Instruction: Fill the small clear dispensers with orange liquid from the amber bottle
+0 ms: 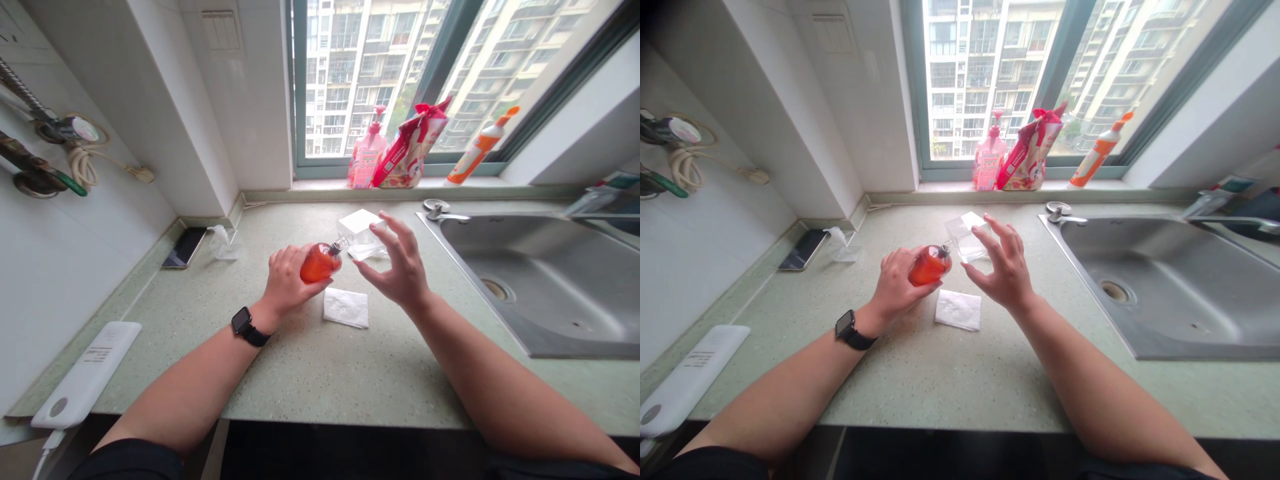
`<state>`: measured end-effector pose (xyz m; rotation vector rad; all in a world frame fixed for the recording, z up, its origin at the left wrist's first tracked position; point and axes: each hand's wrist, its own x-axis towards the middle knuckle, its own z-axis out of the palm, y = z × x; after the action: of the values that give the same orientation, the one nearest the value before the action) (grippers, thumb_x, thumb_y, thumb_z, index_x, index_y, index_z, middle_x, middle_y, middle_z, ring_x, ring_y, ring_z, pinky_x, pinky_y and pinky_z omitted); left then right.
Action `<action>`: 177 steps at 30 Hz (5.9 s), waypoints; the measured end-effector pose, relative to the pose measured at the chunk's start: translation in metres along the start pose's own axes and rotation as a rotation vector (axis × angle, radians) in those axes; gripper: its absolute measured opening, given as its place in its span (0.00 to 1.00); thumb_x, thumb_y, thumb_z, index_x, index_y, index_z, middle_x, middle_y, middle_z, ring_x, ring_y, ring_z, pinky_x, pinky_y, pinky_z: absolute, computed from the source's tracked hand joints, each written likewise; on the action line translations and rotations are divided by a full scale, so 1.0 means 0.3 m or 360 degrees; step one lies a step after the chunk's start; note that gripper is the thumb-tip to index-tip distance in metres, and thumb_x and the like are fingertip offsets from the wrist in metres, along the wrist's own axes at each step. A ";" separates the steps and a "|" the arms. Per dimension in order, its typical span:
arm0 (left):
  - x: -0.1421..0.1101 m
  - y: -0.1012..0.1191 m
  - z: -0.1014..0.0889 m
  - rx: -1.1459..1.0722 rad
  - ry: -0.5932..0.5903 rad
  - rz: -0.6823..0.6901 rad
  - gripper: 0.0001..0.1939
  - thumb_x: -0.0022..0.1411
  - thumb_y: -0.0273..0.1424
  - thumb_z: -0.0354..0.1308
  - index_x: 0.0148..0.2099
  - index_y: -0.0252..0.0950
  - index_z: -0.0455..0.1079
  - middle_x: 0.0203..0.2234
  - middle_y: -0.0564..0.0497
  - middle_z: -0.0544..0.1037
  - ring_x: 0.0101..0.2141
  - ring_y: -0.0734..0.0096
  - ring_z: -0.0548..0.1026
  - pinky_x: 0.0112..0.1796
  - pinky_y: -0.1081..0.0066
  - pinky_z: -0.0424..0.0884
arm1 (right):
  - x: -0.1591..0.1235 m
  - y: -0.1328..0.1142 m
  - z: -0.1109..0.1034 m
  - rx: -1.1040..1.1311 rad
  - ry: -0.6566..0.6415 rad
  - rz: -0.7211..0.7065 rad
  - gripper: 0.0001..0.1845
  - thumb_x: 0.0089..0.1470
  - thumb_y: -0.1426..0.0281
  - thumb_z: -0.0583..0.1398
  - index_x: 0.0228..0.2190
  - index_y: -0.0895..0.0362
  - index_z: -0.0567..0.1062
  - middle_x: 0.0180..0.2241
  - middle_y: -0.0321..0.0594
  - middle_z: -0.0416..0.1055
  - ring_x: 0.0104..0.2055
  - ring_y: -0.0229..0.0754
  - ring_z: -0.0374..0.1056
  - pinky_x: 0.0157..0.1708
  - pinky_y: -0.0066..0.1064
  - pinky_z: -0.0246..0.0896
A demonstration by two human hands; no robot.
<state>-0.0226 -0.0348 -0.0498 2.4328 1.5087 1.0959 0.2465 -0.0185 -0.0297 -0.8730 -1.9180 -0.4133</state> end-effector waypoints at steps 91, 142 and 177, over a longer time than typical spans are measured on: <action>0.006 -0.013 -0.009 -0.0055 -0.0036 0.0077 0.40 0.63 0.54 0.71 0.70 0.41 0.67 0.52 0.43 0.80 0.51 0.51 0.77 0.56 0.52 0.70 | 0.011 -0.021 -0.006 0.0053 0.0025 -0.0025 0.52 0.59 0.69 0.70 0.75 0.37 0.53 0.74 0.46 0.61 0.72 0.65 0.64 0.67 0.67 0.66; 0.007 -0.015 -0.005 -0.0035 -0.0016 0.0095 0.39 0.63 0.55 0.70 0.69 0.42 0.67 0.50 0.44 0.80 0.50 0.51 0.77 0.54 0.52 0.70 | 0.018 -0.027 -0.010 0.0088 0.0044 -0.0075 0.53 0.59 0.73 0.69 0.76 0.39 0.53 0.74 0.46 0.61 0.73 0.63 0.64 0.69 0.65 0.64; 0.006 -0.017 -0.010 -0.0072 0.0045 0.0104 0.38 0.62 0.54 0.72 0.66 0.41 0.69 0.48 0.44 0.81 0.48 0.51 0.79 0.53 0.53 0.71 | 0.044 -0.044 -0.027 0.0030 -0.0034 -0.0051 0.54 0.61 0.71 0.68 0.77 0.38 0.49 0.73 0.46 0.64 0.70 0.63 0.68 0.65 0.62 0.70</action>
<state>-0.0277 -0.0315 -0.0487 2.4626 1.4052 1.1681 0.2381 -0.0273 -0.0134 -0.8384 -1.9548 -0.4055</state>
